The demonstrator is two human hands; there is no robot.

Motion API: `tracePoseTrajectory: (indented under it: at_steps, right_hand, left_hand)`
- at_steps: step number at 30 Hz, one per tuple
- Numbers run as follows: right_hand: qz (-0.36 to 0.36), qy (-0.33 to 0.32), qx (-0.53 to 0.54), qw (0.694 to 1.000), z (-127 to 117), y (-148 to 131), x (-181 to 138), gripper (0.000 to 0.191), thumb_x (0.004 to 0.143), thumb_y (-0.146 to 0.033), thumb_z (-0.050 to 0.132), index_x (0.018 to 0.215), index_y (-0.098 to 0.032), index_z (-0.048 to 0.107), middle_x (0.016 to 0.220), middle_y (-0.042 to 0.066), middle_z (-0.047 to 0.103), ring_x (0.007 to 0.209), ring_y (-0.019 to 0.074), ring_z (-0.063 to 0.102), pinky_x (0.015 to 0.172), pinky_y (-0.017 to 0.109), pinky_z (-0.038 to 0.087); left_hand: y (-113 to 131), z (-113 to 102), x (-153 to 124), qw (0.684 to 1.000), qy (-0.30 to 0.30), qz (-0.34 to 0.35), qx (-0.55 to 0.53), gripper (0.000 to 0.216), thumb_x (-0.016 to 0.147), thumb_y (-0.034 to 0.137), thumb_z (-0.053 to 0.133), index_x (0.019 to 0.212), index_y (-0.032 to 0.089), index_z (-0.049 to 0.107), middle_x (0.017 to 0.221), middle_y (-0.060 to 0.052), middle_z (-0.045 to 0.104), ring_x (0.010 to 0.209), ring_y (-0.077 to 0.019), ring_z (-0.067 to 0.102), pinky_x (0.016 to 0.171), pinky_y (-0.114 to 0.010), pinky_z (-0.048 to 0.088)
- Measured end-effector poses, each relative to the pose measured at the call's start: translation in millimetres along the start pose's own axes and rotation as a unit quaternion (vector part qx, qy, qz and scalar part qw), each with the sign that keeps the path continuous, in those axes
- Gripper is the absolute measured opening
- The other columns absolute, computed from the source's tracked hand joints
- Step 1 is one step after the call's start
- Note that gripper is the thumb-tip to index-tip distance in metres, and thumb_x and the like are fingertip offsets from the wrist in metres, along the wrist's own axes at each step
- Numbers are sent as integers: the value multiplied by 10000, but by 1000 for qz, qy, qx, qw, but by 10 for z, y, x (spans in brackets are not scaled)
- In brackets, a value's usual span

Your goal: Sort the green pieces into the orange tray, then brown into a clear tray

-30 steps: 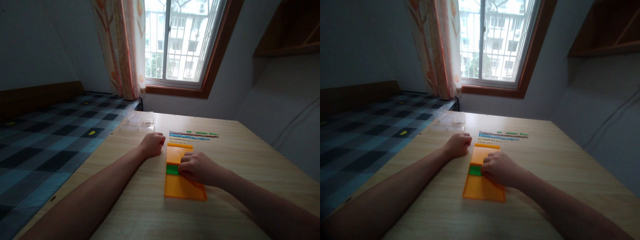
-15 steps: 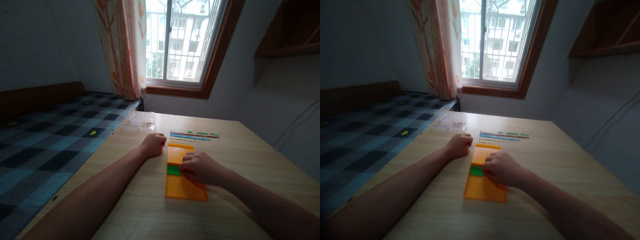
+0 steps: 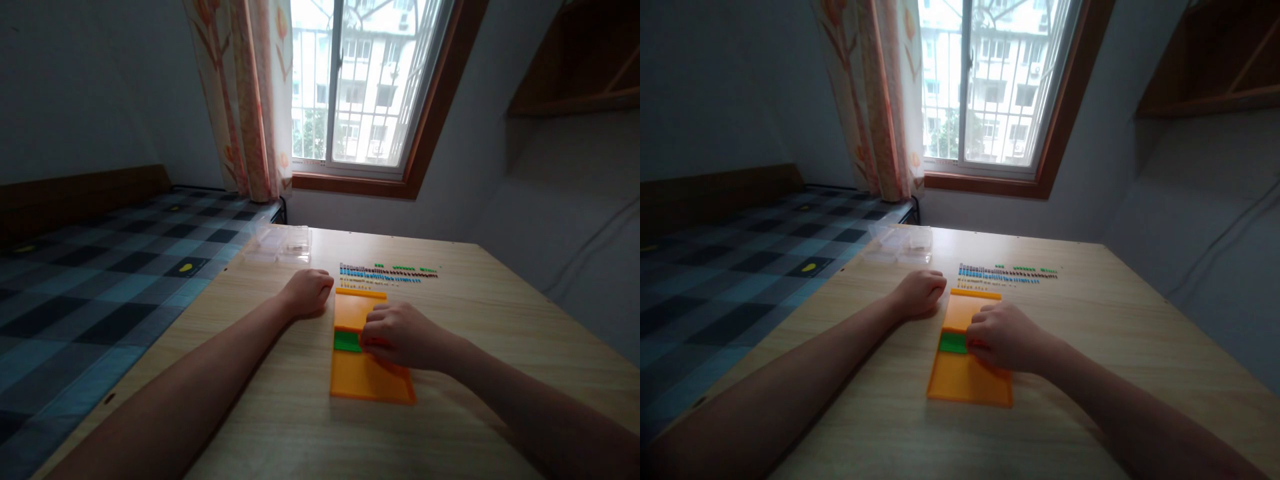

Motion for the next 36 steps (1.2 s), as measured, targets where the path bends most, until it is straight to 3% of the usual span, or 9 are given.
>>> tracePoseTrajectory:
  at_steps: [12, 36]
  right_hand:
    - [4, 1, -13, 1000, 69, -10, 9, 101, 890, -272, 635, 831, -233, 707, 808, -14, 705, 730, 137, 599, 660, 277, 353]
    - [5, -9, -11, 1000, 68, -19, 12, 144, 915, -294, 613, 839, -227, 715, 814, -2, 712, 723, 139, 601, 652, 281, 350]
  left_hand:
    - [142, -45, 4, 997, -73, 34, -9, 210, 800, 224, 528, 615, 192, 620, 706, -23, 677, 652, -152, 583, 588, -270, 375]
    - [192, -60, 1, 996, -80, 49, -5, 231, 798, 253, 543, 588, 187, 613, 676, -31, 684, 611, -155, 582, 568, -277, 372]
Point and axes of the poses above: each hand's wrist, its own x-axis towards the middle knuckle, its own z-axis out of the palm, y = z × x, the point moved 2 cm from there along x, towards the middle knuckle
